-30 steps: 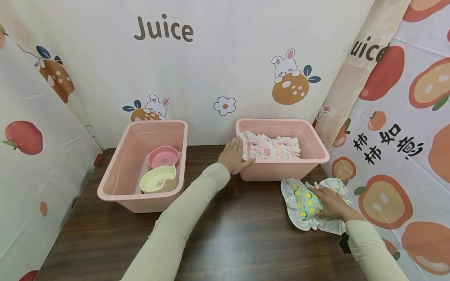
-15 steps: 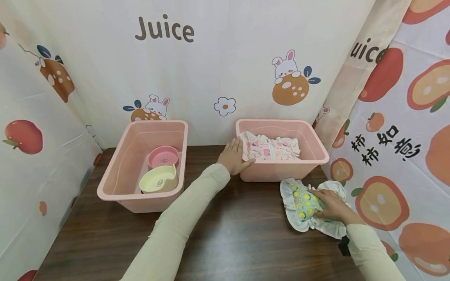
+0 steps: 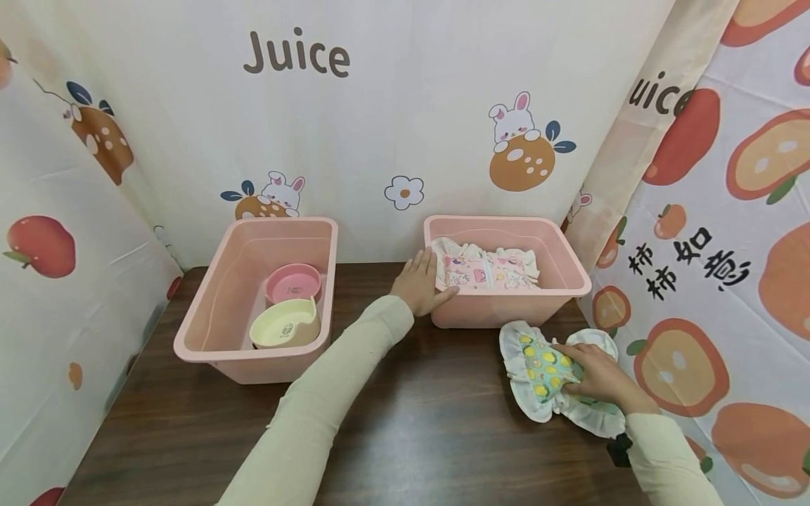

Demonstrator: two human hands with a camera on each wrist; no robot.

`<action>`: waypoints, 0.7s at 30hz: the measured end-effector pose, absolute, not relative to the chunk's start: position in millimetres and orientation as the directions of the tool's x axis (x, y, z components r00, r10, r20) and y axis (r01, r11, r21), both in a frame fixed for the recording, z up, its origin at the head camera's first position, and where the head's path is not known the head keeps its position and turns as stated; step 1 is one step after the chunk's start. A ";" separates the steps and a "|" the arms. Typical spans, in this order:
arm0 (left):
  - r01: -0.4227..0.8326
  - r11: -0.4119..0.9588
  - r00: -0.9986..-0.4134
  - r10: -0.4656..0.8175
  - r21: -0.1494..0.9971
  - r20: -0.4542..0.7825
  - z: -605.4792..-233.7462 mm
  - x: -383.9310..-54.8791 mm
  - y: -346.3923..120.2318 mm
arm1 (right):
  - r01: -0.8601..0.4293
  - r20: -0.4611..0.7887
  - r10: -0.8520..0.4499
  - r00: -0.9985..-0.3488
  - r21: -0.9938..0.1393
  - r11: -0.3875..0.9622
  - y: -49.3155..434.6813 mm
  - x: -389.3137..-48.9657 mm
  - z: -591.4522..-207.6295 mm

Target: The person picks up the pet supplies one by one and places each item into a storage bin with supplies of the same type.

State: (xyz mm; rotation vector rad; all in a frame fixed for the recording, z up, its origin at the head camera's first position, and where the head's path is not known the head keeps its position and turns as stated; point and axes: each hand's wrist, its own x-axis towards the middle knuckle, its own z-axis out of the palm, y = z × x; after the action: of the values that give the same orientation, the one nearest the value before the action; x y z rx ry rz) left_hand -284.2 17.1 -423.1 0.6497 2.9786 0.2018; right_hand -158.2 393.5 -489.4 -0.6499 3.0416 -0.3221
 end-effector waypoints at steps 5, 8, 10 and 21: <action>0.407 0.902 -0.906 0.419 0.144 -0.060 -422.7 -284.7 17.7 | -0.423 0.062 -0.420 -0.905 -0.220 0.879 386.7 -152.7 -480.4; 0.409 0.902 -0.906 0.420 0.142 -0.061 -422.6 -284.7 17.8 | -0.439 0.087 -0.431 -0.898 -0.210 0.873 382.0 -150.0 -474.9; 0.410 0.901 -0.905 0.421 0.140 -0.060 -422.7 -284.6 17.6 | -0.457 0.103 -0.445 -0.890 -0.200 0.867 378.7 -149.0 -470.8; 0.414 0.898 -0.903 0.426 0.147 -0.058 -423.3 -284.5 16.7 | -0.496 0.121 -0.481 -0.868 -0.183 0.849 356.8 -144.6 -435.2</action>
State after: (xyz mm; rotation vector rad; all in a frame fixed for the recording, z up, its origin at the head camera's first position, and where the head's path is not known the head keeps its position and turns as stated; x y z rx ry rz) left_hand -284.5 16.7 -423.3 0.6595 2.9742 0.2004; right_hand -144.6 356.8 -435.2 -0.8170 3.0888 -0.3363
